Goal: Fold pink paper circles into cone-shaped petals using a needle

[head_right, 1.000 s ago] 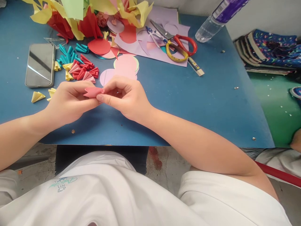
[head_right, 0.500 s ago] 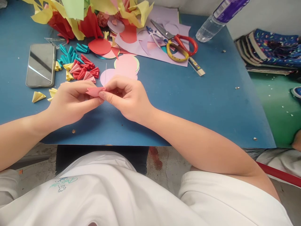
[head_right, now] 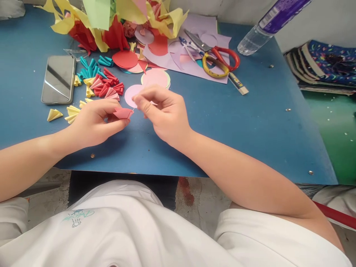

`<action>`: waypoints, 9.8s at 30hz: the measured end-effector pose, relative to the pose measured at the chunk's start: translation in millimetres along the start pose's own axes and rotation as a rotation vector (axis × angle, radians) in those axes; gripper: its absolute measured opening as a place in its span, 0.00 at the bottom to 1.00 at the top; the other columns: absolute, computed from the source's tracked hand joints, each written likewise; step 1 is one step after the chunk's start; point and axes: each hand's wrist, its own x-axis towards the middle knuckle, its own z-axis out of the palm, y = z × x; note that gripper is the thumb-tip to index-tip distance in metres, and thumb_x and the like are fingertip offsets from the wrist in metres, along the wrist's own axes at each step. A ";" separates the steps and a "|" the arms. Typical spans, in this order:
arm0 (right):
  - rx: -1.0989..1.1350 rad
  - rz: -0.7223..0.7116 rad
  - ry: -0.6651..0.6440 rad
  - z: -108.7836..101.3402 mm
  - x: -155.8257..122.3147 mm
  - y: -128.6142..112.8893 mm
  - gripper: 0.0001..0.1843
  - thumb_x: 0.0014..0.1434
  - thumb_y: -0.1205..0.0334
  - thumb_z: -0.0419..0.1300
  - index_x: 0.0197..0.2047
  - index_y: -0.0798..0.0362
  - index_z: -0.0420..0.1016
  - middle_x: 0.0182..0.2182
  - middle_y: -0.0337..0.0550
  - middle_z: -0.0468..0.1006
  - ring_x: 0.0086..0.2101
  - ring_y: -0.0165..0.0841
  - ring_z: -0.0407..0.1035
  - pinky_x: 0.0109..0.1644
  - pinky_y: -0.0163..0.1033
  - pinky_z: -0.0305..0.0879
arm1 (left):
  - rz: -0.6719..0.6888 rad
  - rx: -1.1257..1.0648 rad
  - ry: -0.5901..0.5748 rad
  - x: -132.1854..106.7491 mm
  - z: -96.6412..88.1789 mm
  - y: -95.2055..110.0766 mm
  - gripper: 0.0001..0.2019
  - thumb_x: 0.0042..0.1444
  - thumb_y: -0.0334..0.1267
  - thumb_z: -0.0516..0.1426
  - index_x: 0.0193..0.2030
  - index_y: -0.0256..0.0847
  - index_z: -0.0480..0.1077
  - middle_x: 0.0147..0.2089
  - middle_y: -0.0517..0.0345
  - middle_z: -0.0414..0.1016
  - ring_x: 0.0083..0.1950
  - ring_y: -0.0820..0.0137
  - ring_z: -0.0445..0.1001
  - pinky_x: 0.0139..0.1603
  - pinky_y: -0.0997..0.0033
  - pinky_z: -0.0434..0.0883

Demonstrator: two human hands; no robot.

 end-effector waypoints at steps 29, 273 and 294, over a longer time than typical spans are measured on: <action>-0.154 -0.015 -0.080 -3.3 2.8 18.0 0.22 0.55 0.39 0.88 0.36 0.43 0.87 0.38 0.42 0.86 0.40 0.41 0.80 0.42 0.47 0.82 | -0.043 -0.182 0.034 -0.6 -0.9 -12.6 0.07 0.62 0.36 0.70 0.41 0.43 0.76 0.38 0.58 0.80 0.37 0.69 0.77 0.38 0.65 0.75; -0.013 0.080 -0.258 -8.4 2.0 7.0 0.17 0.63 0.43 0.85 0.35 0.44 0.91 0.33 0.42 0.88 0.34 0.38 0.81 0.39 0.48 0.82 | -0.401 -0.593 -0.107 0.4 -6.7 0.0 0.06 0.57 0.38 0.74 0.36 0.42 0.84 0.35 0.57 0.83 0.37 0.67 0.82 0.41 0.64 0.80; 0.033 0.085 -0.252 -5.5 -1.9 8.0 0.16 0.62 0.47 0.87 0.33 0.44 0.89 0.30 0.39 0.85 0.30 0.35 0.75 0.36 0.47 0.76 | -0.370 -0.325 -0.061 -2.9 -7.9 19.8 0.09 0.62 0.38 0.69 0.33 0.36 0.79 0.31 0.58 0.77 0.35 0.72 0.70 0.37 0.67 0.62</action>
